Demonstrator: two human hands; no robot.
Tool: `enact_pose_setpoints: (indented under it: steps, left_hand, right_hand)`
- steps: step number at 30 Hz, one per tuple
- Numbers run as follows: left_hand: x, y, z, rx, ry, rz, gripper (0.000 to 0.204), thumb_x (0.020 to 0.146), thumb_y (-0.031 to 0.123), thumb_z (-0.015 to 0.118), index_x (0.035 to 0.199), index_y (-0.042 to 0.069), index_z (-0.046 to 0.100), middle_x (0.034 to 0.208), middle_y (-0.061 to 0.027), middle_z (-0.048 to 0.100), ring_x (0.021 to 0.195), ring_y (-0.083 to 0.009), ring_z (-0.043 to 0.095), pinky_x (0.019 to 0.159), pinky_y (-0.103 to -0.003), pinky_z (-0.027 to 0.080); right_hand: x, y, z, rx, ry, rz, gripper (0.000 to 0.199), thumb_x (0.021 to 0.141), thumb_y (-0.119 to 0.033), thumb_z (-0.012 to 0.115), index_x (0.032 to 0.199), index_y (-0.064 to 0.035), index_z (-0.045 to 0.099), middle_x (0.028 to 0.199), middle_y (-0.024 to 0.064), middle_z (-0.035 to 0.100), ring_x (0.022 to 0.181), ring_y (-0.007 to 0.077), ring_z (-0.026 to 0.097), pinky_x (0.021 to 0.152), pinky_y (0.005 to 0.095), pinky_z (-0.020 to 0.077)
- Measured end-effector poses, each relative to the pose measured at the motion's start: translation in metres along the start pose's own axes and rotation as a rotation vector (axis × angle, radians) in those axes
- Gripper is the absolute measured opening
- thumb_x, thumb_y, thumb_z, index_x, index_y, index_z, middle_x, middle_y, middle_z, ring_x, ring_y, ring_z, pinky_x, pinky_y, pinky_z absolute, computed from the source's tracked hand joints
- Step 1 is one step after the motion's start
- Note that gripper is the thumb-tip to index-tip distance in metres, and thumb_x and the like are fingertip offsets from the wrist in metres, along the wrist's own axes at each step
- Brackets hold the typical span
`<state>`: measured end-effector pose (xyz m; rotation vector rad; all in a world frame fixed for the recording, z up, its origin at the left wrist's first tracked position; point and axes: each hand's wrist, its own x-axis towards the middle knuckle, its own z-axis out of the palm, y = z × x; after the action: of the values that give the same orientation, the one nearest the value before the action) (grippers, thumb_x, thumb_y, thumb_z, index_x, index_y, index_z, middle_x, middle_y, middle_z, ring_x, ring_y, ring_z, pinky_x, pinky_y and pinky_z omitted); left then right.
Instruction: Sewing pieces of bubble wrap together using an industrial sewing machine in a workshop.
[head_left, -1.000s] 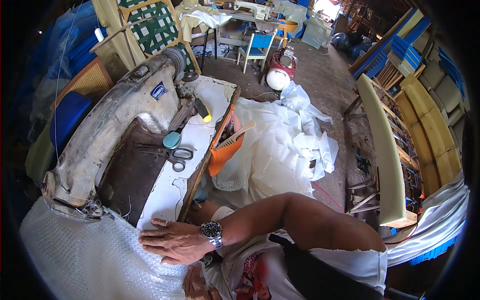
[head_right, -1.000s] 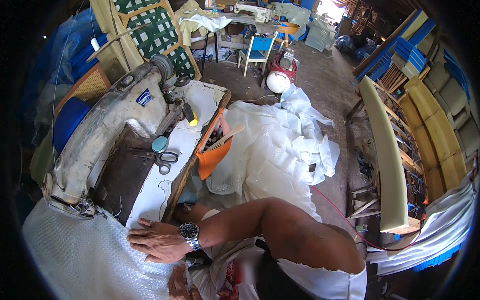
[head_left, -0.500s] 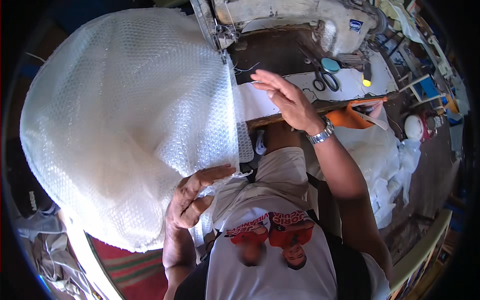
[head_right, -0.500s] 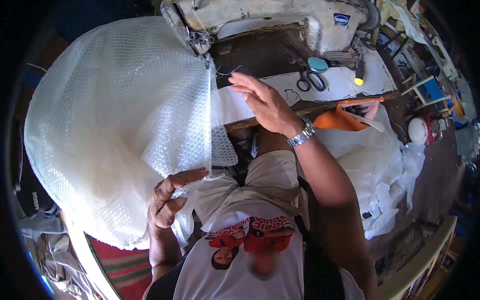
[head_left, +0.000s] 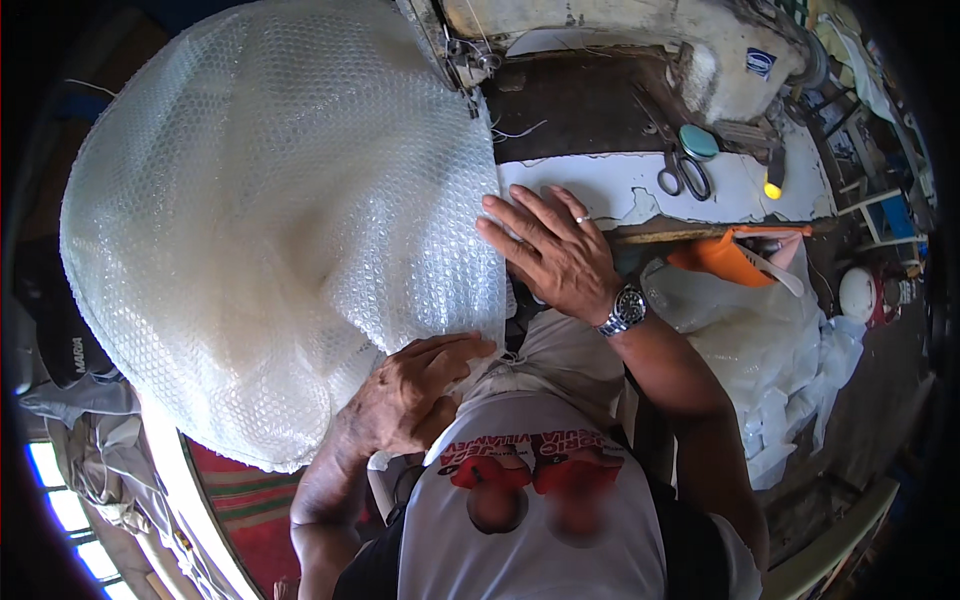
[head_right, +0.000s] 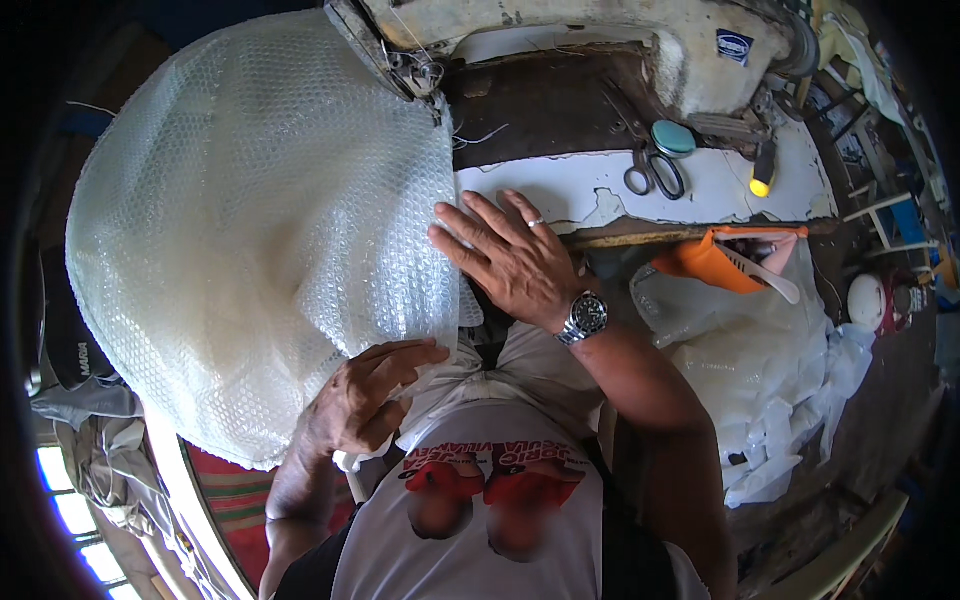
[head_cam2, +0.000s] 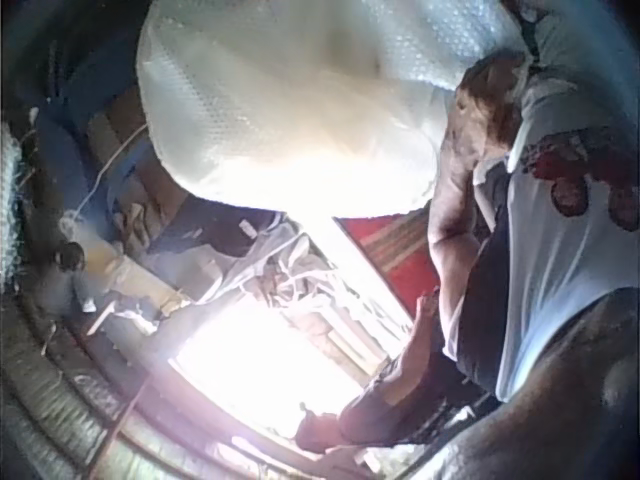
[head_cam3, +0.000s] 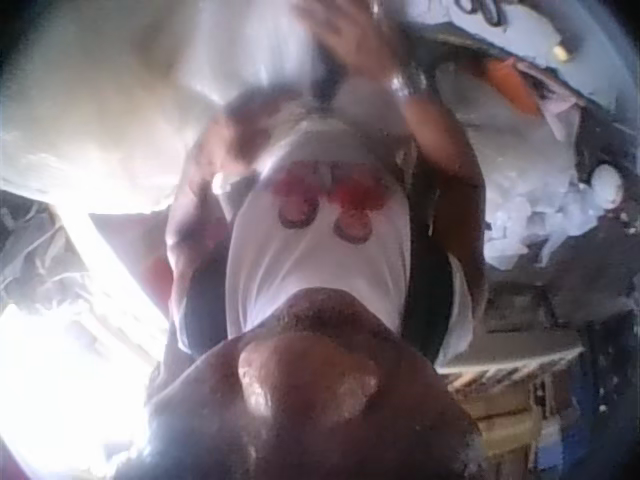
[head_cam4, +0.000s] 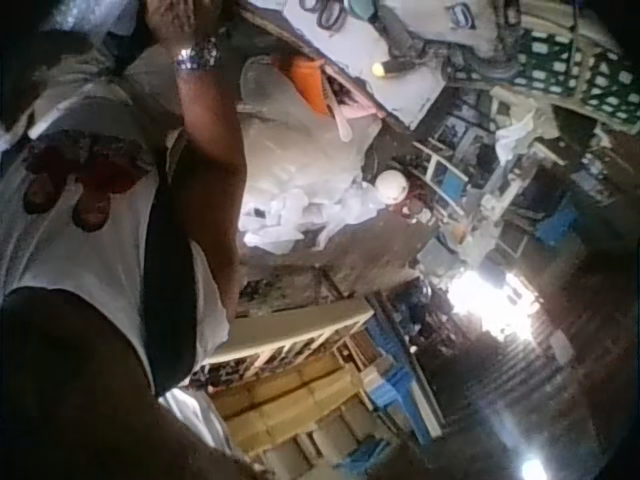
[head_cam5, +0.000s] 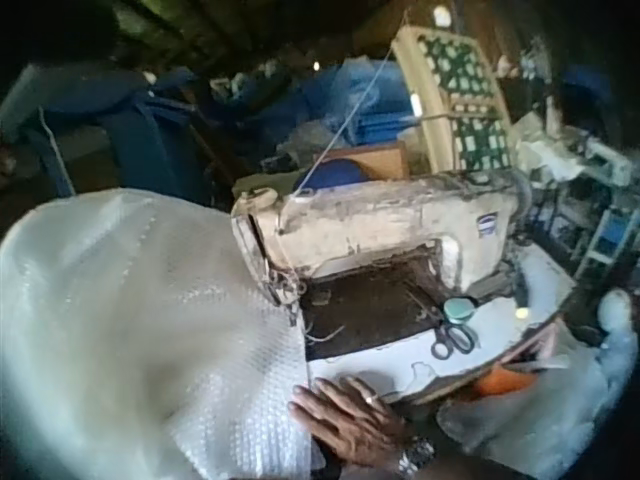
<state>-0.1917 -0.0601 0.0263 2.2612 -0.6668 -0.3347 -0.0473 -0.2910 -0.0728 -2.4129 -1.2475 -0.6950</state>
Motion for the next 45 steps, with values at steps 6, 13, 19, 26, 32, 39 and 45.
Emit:
enact_pose_setpoints:
  steps: [6, 13, 19, 26, 32, 39, 45]
  left_hand:
    - [0.037, -0.014, -0.063, 0.065, -0.065, 0.092, 0.034, 0.098, 0.011, 0.064, 0.131, 0.001, 0.060, 0.124, -0.0189, 0.070, 0.102, -0.0317, 0.073, 0.097, -0.041, 0.059]
    - [0.235, -0.171, -0.170, 0.372, 0.463, -0.118, 0.036, 0.097, 0.020, 0.061, 0.129, 0.005, 0.068, 0.123, -0.0231, 0.073, 0.112, -0.0414, 0.070, 0.097, -0.049, 0.056]
    - [0.270, -0.235, -0.157, -0.065, 0.242, 0.104, 0.042, 0.093, 0.029, 0.077, 0.130, 0.010, 0.071, 0.132, -0.0124, 0.073, 0.122, -0.0298, 0.065, 0.109, -0.041, 0.048]
    - [0.256, -0.218, -0.135, 0.006, 0.324, 0.130, 0.038, 0.092, 0.025, 0.079, 0.126, 0.011, 0.073, 0.127, -0.0087, 0.072, 0.123, -0.0269, 0.064, 0.109, -0.039, 0.047]
    - [0.245, -0.217, -0.123, -0.227, 0.327, 0.174, 0.029, 0.101, 0.019, 0.064, 0.129, 0.011, 0.068, 0.125, -0.0038, 0.069, 0.123, -0.0205, 0.062, 0.105, -0.034, 0.048]
    - [0.249, -0.208, -0.132, 0.189, 0.391, 0.079, 0.024, 0.103, 0.024, 0.056, 0.121, 0.013, 0.069, 0.119, -0.0067, 0.075, 0.111, -0.0259, 0.069, 0.099, -0.035, 0.052]
    - [0.256, -0.228, -0.141, 0.503, 0.477, 0.157, 0.025, 0.107, 0.024, 0.053, 0.124, 0.014, 0.068, 0.118, -0.0114, 0.073, 0.105, -0.0313, 0.070, 0.094, -0.038, 0.054]
  right_hand:
    - [-0.002, -0.007, 0.013, 0.060, 0.096, 0.030, 0.042, 0.093, -0.019, 0.069, 0.134, -0.0216, 0.069, 0.150, -0.0029, 0.061, 0.141, 0.0200, 0.054, 0.119, 0.0474, 0.0364]
    - [0.015, -0.019, -0.002, 0.182, -0.003, 0.034, 0.035, 0.093, -0.014, 0.062, 0.126, -0.0076, 0.069, 0.138, 0.0093, 0.064, 0.140, 0.0251, 0.055, 0.117, 0.0495, 0.0403]
    - [0.024, -0.019, -0.016, 0.246, -0.081, 0.059, 0.034, 0.090, -0.010, 0.064, 0.123, -0.0056, 0.069, 0.134, 0.0102, 0.064, 0.138, 0.0251, 0.057, 0.119, 0.0504, 0.0395]
    - [0.027, -0.015, -0.022, 0.334, -0.042, 0.026, 0.038, 0.084, 0.002, 0.069, 0.121, -0.0075, 0.070, 0.128, 0.0082, 0.067, 0.137, 0.0253, 0.058, 0.120, 0.0490, 0.0419]
    - [0.042, -0.002, -0.022, 0.362, -0.152, -0.028, 0.034, 0.082, 0.007, 0.065, 0.113, -0.0045, 0.070, 0.121, 0.0092, 0.068, 0.132, 0.0279, 0.062, 0.119, 0.0463, 0.0438]
    - [0.051, 0.002, -0.024, 0.362, -0.195, -0.008, 0.035, 0.081, 0.005, 0.066, 0.115, -0.0042, 0.068, 0.121, 0.0097, 0.068, 0.133, 0.0285, 0.061, 0.120, 0.0465, 0.0434]
    - [0.062, 0.013, -0.022, 0.315, -0.234, -0.035, 0.024, 0.093, -0.007, 0.059, 0.117, -0.0046, 0.065, 0.121, 0.0116, 0.064, 0.134, 0.0291, 0.060, 0.119, 0.0465, 0.0435]
